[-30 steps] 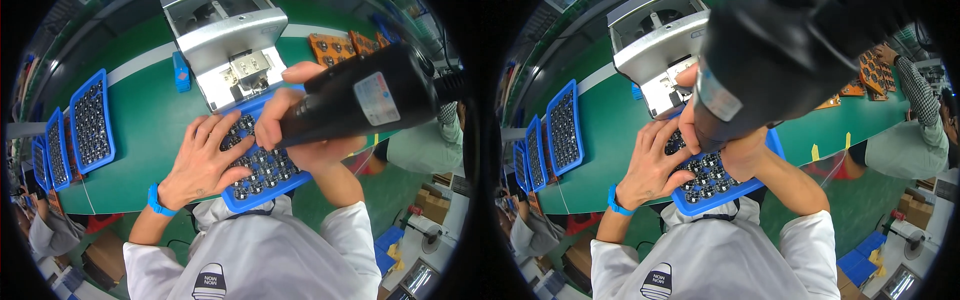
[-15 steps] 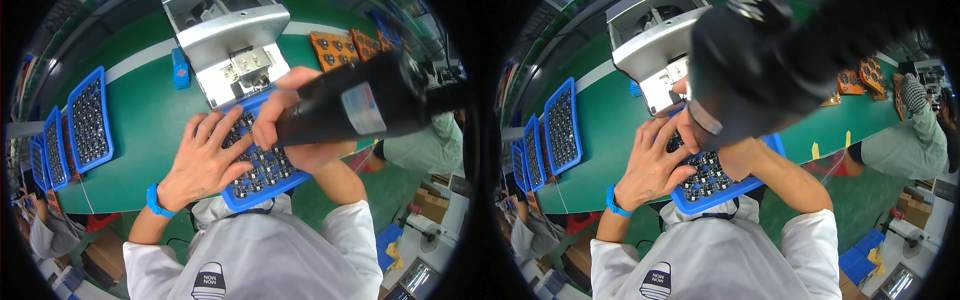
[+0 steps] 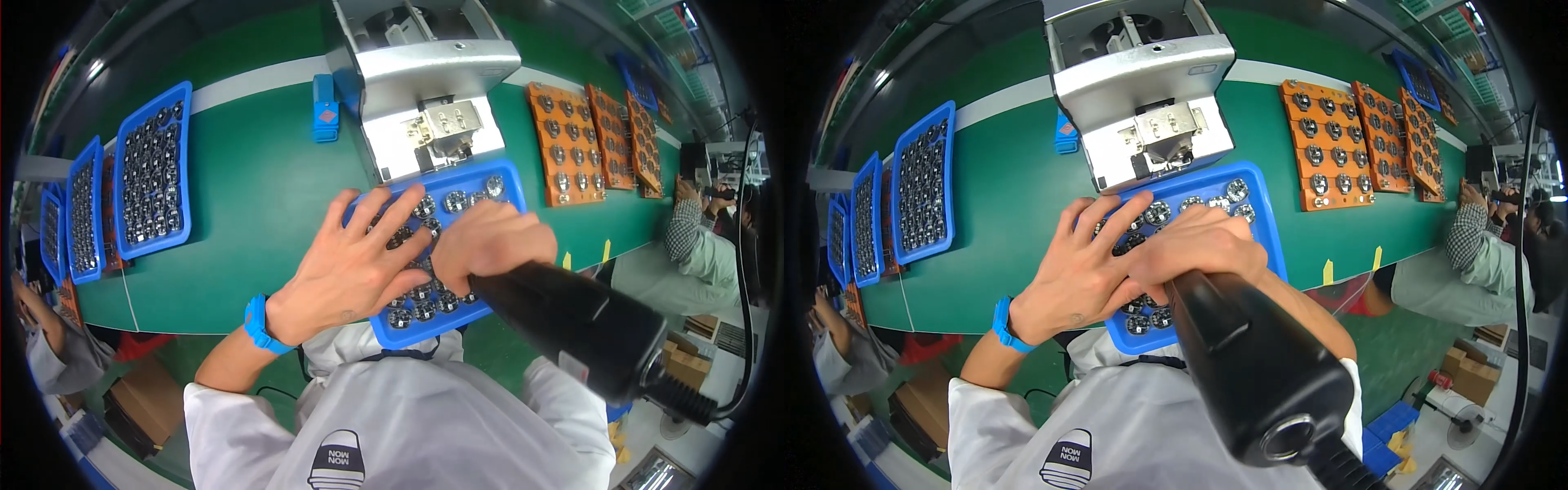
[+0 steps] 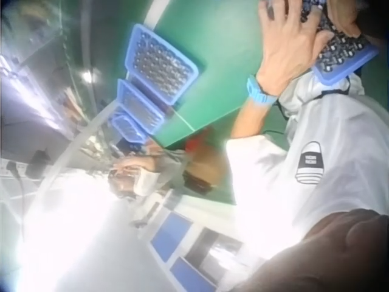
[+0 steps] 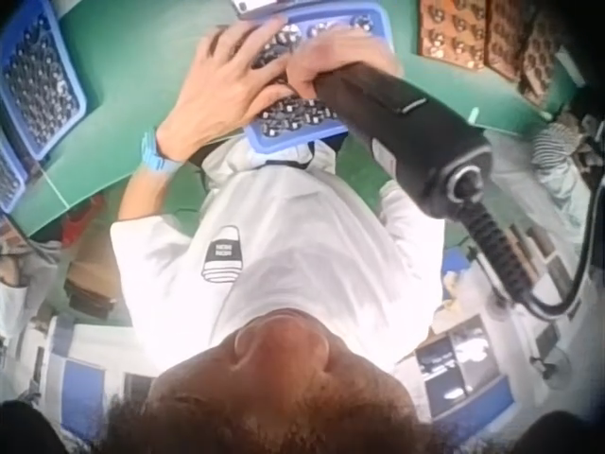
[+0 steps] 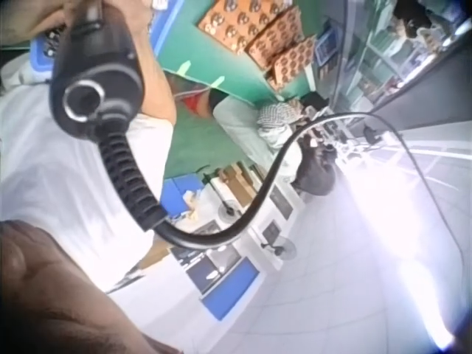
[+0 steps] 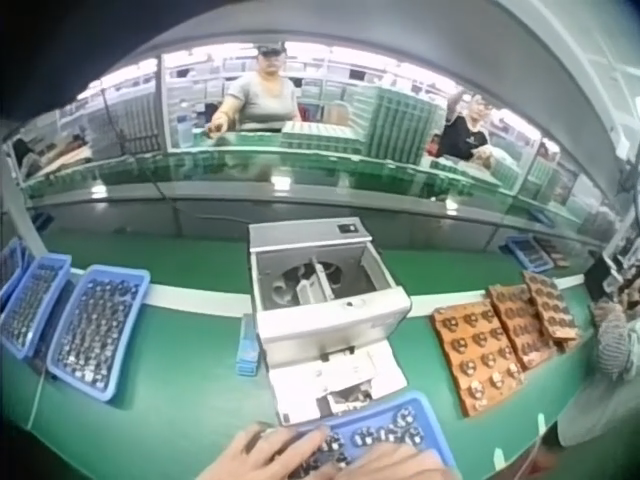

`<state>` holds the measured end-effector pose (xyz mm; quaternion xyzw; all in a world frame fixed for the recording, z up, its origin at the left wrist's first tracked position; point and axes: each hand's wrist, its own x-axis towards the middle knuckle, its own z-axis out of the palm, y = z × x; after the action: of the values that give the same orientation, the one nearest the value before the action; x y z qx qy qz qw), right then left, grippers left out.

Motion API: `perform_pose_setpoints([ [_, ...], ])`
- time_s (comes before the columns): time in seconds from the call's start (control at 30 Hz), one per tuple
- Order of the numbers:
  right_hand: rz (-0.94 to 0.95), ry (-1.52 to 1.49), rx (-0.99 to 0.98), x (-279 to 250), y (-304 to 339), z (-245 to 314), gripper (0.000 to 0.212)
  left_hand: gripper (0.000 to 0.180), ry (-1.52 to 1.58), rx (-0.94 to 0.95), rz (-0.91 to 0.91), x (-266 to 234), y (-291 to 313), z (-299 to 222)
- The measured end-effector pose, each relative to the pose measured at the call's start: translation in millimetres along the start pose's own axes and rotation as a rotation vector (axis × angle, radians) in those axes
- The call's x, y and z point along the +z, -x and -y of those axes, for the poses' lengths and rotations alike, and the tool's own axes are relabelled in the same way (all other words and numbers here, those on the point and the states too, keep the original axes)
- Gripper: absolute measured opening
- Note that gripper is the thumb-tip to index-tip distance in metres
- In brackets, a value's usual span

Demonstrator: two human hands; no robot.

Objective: The person fastens screws into electronic modules within a plastic tray on an assembly line using an electric screwdriver.

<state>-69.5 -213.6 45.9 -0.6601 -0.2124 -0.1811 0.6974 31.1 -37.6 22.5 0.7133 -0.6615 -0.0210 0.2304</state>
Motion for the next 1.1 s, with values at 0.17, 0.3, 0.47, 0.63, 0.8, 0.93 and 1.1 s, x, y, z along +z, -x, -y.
perform_pose_setpoints([
  [0.17, -0.273, -0.286, -0.059, -6, 3, 1, 0.096, 0.04, -0.002, -0.017, 0.006, 0, 2, 0],
  [0.3, -0.373, -0.299, -0.249, -20, -17, 7, 0.09, 0.041, -0.044, -0.026, 0.072, 0, -1, 0],
  [0.47, -0.363, -0.23, -0.251, -30, -41, 18, 0.096, 0.044, -0.057, -0.03, 0.065, -1, 1, 2],
  [0.63, -0.403, -0.203, -0.293, -35, -58, 8, 0.111, 0.045, -0.097, -0.017, 0.066, -3, -3, -1],
  [0.8, -0.323, -0.149, -0.308, -34, -66, 1, 0.112, 0.046, -0.088, 0.005, 0.036, -6, -5, -2],
  [0.93, -0.292, -0.091, -0.278, -37, -65, -1, 0.113, 0.045, -0.087, 0.008, 0.027, -6, -4, -3],
  [1.1, -0.334, -0.034, -0.14, -25, -65, 3, 0.112, 0.046, -0.078, 0.033, 0.012, -6, -5, -4],
])
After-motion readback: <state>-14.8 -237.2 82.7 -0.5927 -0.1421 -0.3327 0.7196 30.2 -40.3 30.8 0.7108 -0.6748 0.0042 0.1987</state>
